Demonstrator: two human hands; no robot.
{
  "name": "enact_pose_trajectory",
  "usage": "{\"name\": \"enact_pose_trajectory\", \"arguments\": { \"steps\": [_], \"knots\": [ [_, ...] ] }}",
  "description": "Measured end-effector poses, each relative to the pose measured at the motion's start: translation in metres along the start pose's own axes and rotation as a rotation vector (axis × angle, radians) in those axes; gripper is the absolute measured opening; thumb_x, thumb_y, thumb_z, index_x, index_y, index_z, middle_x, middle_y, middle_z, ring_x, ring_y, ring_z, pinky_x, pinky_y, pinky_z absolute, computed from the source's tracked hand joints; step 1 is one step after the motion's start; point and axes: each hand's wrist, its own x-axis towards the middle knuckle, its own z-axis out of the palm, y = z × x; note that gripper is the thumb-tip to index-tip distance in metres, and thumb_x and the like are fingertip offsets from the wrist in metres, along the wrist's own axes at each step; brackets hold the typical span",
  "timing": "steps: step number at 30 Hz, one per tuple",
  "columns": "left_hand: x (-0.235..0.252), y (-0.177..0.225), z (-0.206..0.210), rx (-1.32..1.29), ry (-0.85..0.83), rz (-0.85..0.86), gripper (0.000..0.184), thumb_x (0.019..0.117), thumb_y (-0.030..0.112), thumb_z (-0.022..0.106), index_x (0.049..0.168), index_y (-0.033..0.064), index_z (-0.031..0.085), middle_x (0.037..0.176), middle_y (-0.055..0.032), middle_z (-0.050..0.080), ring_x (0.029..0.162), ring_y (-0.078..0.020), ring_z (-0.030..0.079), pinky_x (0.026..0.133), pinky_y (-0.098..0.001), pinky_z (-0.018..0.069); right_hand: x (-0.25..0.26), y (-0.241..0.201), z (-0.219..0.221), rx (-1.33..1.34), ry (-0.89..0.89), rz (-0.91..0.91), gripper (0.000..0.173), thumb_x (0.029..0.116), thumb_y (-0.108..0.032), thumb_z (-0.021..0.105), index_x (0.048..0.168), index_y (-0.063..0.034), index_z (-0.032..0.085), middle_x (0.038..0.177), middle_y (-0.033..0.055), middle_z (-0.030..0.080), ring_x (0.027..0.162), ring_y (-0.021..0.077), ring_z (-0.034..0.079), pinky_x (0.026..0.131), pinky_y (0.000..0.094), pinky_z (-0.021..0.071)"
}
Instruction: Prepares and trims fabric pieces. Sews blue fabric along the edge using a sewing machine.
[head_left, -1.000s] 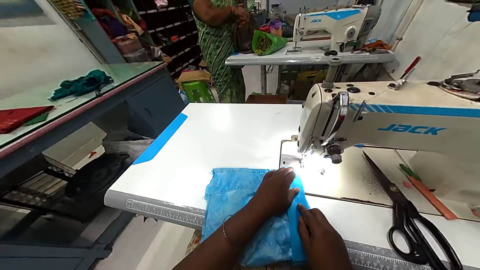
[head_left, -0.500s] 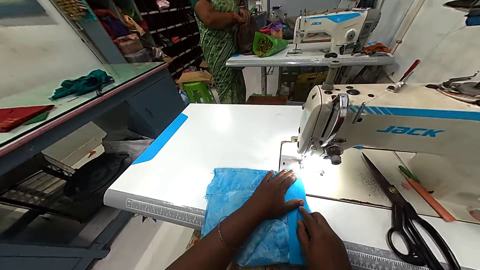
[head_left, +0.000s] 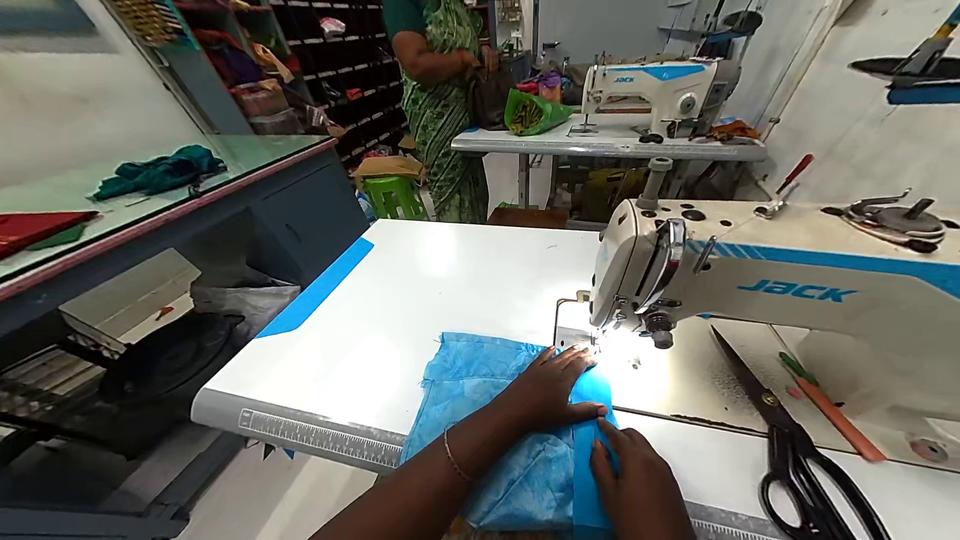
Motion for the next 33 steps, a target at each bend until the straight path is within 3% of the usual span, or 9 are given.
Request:
{"name": "enact_pose_trajectory", "arguments": {
  "steps": [14, 22, 25, 29, 31, 33],
  "knots": [
    [0.005, -0.009, -0.002, -0.027, 0.046, 0.047, 0.073, 0.1004, 0.051, 0.060, 0.153, 0.0034, 0.043, 0.162, -0.0085, 0.041, 0.155, -0.0192, 0.028, 0.129, -0.0447, 0.0120, 0.008, 0.001, 0.001, 0.023, -0.008, 0.008, 0.034, 0.1024, -0.009, 0.056, 0.132, 0.0061, 0.065, 0.112, 0.0223, 0.068, 0.095, 0.0306, 0.069, 0.085, 0.0393, 0.0569],
    [0.015, -0.020, -0.006, -0.055, 0.077, 0.084, 0.070, 0.0977, 0.047, 0.067, 0.147, 0.0003, 0.048, 0.156, -0.0114, 0.048, 0.151, -0.0216, 0.036, 0.127, -0.0453, 0.0163, 0.020, -0.006, 0.003, 0.017, -0.045, 0.056, 0.035, 0.1045, -0.012, 0.054, 0.134, 0.0054, 0.063, 0.122, 0.0228, 0.066, 0.106, 0.0305, 0.068, 0.094, 0.0386, 0.0549],
    [0.018, -0.023, -0.008, -0.066, 0.074, 0.085, 0.071, 0.0982, 0.047, 0.066, 0.149, 0.0011, 0.047, 0.159, -0.0109, 0.045, 0.153, -0.0211, 0.033, 0.128, -0.0456, 0.0147, 0.024, -0.006, 0.004, 0.008, -0.031, 0.059, 0.035, 0.1048, -0.012, 0.054, 0.134, 0.0051, 0.063, 0.119, 0.0219, 0.067, 0.106, 0.0299, 0.068, 0.094, 0.0383, 0.0545],
    [0.020, -0.020, -0.014, -0.082, 0.079, 0.091, 0.068, 0.0981, 0.043, 0.068, 0.147, -0.0010, 0.049, 0.156, -0.0142, 0.048, 0.150, -0.0242, 0.038, 0.127, -0.0487, 0.0150, 0.025, -0.010, 0.005, -0.022, -0.007, 0.062, 0.033, 0.1055, -0.012, 0.052, 0.131, 0.0039, 0.065, 0.120, 0.0214, 0.067, 0.107, 0.0302, 0.068, 0.094, 0.0391, 0.0544],
    [0.016, -0.007, -0.018, 0.011, 0.038, 0.045, 0.061, 0.1032, 0.040, 0.061, 0.148, -0.0006, 0.050, 0.157, -0.0157, 0.047, 0.152, -0.0270, 0.035, 0.127, -0.0521, 0.0149, 0.021, -0.010, 0.011, -0.077, 0.054, -0.024, 0.031, 0.1044, -0.008, 0.052, 0.129, 0.0045, 0.067, 0.117, 0.0216, 0.068, 0.103, 0.0322, 0.070, 0.091, 0.0410, 0.0561],
    [0.008, 0.012, -0.014, 0.109, 0.064, 0.016, 0.041, 0.1054, 0.024, 0.058, 0.138, -0.0007, 0.060, 0.147, -0.0171, 0.056, 0.144, -0.0299, 0.046, 0.124, -0.0537, 0.0257, 0.020, -0.004, 0.023, -0.132, 0.184, -0.186, 0.028, 0.0982, 0.000, 0.057, 0.123, 0.0070, 0.070, 0.109, 0.0235, 0.069, 0.092, 0.0341, 0.072, 0.081, 0.0419, 0.0604]
  ]
}}
